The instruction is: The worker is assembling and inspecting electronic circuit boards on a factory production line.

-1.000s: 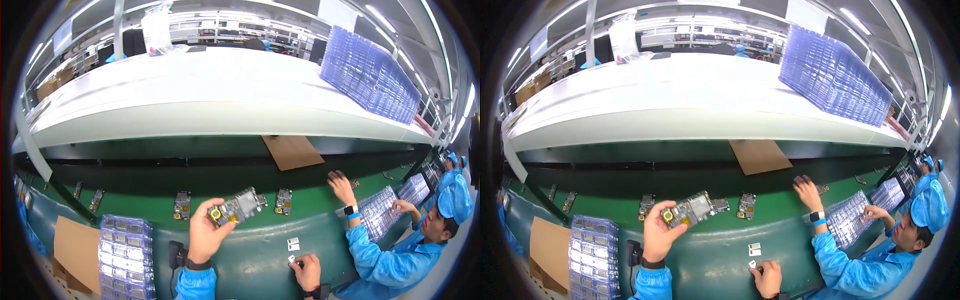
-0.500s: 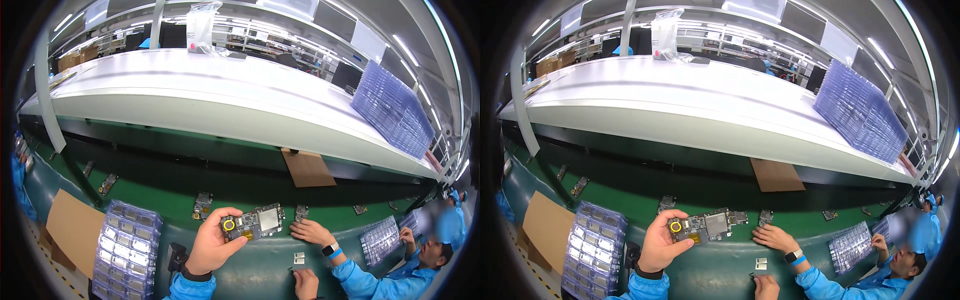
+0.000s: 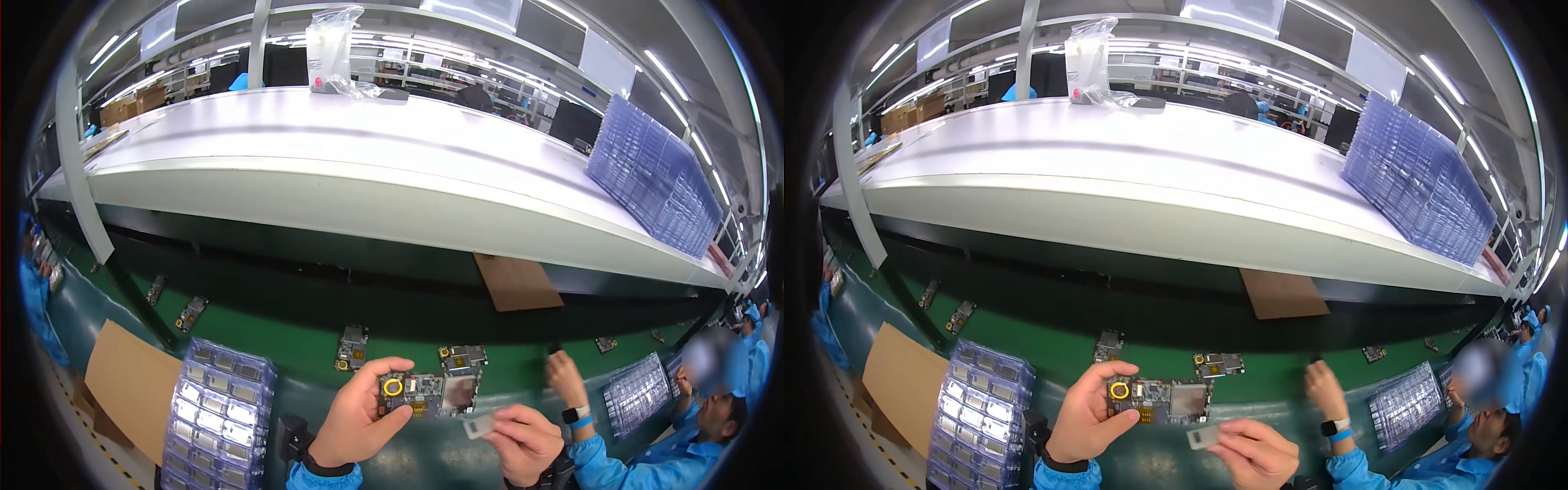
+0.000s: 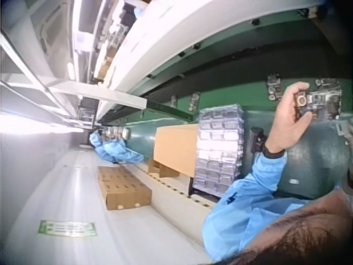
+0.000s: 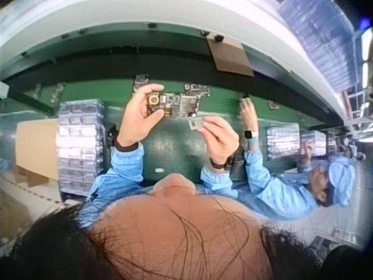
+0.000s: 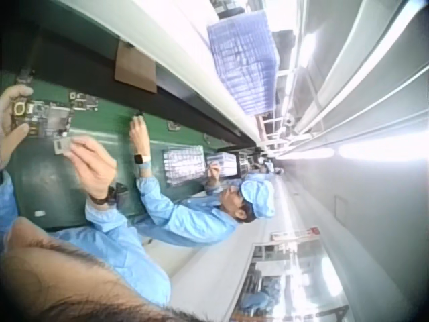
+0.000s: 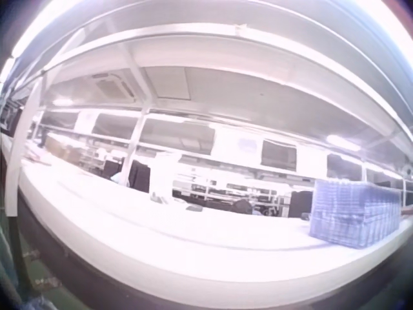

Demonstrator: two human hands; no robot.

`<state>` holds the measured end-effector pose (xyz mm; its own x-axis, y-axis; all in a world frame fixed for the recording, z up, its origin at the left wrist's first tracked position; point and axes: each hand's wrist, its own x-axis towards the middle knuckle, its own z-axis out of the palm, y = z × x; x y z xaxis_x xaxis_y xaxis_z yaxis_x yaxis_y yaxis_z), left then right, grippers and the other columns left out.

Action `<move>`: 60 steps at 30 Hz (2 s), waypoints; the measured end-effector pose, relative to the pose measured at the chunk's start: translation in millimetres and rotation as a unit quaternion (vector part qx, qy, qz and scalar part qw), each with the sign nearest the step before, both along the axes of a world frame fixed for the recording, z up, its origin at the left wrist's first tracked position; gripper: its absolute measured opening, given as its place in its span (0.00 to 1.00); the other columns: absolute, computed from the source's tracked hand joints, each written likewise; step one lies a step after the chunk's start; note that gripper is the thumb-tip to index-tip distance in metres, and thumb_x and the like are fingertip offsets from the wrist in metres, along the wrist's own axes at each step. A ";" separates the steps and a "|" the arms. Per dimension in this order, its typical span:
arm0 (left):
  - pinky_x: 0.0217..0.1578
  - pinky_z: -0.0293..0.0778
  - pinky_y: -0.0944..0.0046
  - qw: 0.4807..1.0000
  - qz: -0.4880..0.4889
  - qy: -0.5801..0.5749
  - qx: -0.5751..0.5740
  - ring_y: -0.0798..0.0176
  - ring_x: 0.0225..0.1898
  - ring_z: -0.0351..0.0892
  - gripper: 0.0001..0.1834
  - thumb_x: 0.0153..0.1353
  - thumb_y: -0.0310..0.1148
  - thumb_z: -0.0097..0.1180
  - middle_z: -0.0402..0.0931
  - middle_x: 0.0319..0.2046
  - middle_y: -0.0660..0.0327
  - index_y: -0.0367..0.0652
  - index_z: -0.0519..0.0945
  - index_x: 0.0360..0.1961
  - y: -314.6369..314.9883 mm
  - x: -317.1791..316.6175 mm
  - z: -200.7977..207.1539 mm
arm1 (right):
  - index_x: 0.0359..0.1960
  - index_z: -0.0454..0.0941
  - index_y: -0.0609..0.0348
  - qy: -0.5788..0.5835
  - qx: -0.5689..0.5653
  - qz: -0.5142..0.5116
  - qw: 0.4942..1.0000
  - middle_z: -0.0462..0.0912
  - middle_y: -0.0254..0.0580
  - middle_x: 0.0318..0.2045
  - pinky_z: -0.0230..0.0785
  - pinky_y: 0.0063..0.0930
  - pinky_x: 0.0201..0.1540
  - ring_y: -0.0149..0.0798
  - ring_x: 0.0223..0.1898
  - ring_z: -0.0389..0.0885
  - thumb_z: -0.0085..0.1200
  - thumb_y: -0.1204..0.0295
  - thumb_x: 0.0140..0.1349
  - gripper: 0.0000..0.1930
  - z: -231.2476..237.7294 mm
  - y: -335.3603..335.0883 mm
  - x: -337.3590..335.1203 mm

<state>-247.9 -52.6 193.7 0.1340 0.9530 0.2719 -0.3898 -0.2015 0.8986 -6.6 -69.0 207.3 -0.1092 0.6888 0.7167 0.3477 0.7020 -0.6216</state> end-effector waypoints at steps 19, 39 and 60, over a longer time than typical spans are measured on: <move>0.49 0.75 0.70 0.997 -0.034 0.059 -0.023 0.72 0.50 0.77 0.20 0.71 0.18 0.51 0.78 0.53 0.58 0.34 0.72 0.63 9.9 17.4 -15.8 | 0.30 0.92 0.45 -0.062 0.088 -0.011 0.994 0.88 0.28 0.33 0.67 0.51 0.62 0.37 0.42 0.75 0.79 0.68 0.40 0.13 -35.7 48.1 -3.1; 0.51 0.74 0.69 0.998 -0.053 0.025 -0.028 0.71 0.50 0.78 0.21 0.69 0.19 0.46 0.79 0.53 0.57 0.31 0.73 0.63 13.3 23.8 -19.5 | 0.31 0.93 0.39 -0.001 -0.036 0.026 0.999 0.89 0.27 0.32 0.67 0.48 0.61 0.38 0.47 0.73 0.80 0.64 0.39 0.13 -38.5 46.8 -7.5; 0.59 0.75 0.60 0.996 -0.033 0.057 -0.051 0.57 0.57 0.81 0.19 0.68 0.19 0.49 0.79 0.55 0.46 0.25 0.73 0.59 9.6 23.4 -13.7 | 0.31 0.93 0.39 -0.014 -0.030 0.015 0.999 0.89 0.26 0.33 0.68 0.46 0.58 0.38 0.47 0.72 0.79 0.66 0.38 0.14 -41.1 49.1 -8.4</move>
